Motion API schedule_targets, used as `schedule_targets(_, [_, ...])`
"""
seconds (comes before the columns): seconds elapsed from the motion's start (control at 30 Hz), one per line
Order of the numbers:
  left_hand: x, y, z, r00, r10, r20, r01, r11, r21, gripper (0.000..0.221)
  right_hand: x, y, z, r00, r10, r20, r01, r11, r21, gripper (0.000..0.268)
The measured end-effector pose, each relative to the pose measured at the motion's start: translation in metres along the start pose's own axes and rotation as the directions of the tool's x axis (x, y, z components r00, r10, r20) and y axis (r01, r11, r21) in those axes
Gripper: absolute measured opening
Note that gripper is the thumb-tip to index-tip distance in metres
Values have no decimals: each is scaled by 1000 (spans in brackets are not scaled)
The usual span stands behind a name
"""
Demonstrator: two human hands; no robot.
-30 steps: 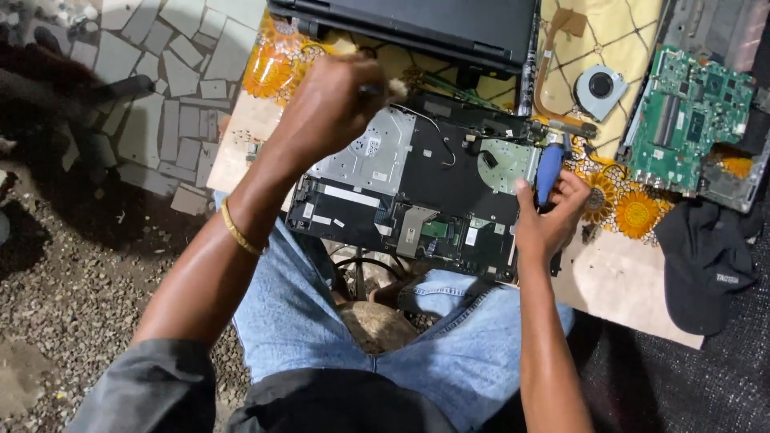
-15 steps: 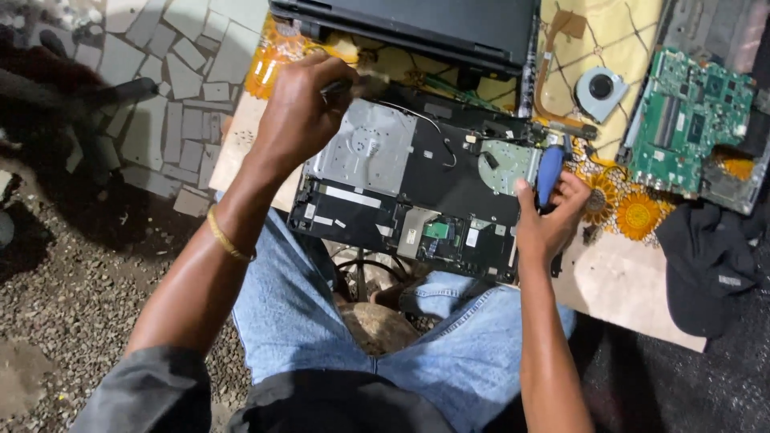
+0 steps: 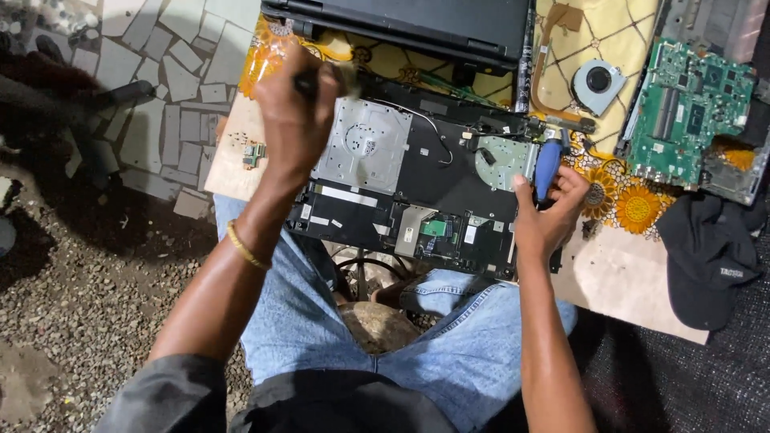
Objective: Cleaning and disassembling laptop components using a brush and a screwdriver on a makeshift workbench.
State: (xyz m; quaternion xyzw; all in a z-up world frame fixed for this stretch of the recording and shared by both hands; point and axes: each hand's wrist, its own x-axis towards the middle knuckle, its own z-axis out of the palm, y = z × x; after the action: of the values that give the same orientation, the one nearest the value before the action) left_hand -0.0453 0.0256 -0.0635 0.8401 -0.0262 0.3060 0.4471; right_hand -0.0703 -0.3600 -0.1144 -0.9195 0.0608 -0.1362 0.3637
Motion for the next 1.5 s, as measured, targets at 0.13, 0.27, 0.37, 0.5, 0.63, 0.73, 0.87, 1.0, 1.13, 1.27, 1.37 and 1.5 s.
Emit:
schedule_targets(0.13, [-14, 11, 19, 994, -105, -14, 101, 984, -147, 19, 1, 3, 2, 1000, -6, 15, 6, 1000, -7, 59])
schedule_targets(0.27, [-8, 24, 25, 999, -22, -43, 21, 1000, -14, 11, 0, 3, 0, 999, 28, 19, -28, 1000, 13, 60])
schedule_targets(0.37, [-2, 42, 25, 939, -276, 206, 322, 915, -242, 18, 2, 5, 5, 1000, 8, 2, -8, 1000, 15, 60])
schedule_targets(0.5, [-4, 45, 47, 985, -102, 142, 124, 980, -156, 11, 0, 8, 2, 1000, 29, 12, -29, 999, -20, 61])
schedule_targets(0.63, [-5, 77, 52, 935, -202, 290, 291, 906, -308, 29, -1, 7, 5, 1000, 20, -20, -21, 999, -32, 63])
schedule_targets(0.73, [-8, 55, 91, 962, -111, 248, 162, 967, -196, 13, 0, 6, 5, 999, 25, -20, -25, 1000, -15, 62])
schedule_targets(0.87, [-8, 72, 101, 939, -128, 319, 233, 919, -317, 36, 0, 6, 6, 999, 1, -33, -1, 1000, 11, 73])
schedule_targets(1.0, [-7, 81, 116, 911, -138, 389, 285, 892, -352, 17, 0, 4, 5, 998, 43, -41, -44, 999, -15, 67])
schedule_targets(1.13, [2, 96, 118, 933, -25, 358, 195, 872, -449, 16, -1, 9, 8, 991, 123, -45, -126, 990, -69, 74])
schedule_targets(1.27, [8, 94, 144, 906, 10, 423, 146, 931, -334, 10, -2, 7, 9, 994, 92, -53, -95, 994, -50, 69])
schedule_targets(1.37, [14, 106, 150, 819, -148, 554, 442, 778, -446, 17, -2, 11, 8, 991, 121, -64, -127, 986, -111, 72])
schedule_targets(1.5, [18, 111, 162, 951, 49, 307, 82, 912, -402, 12, -1, 11, 9, 995, 85, -60, -88, 994, -59, 69])
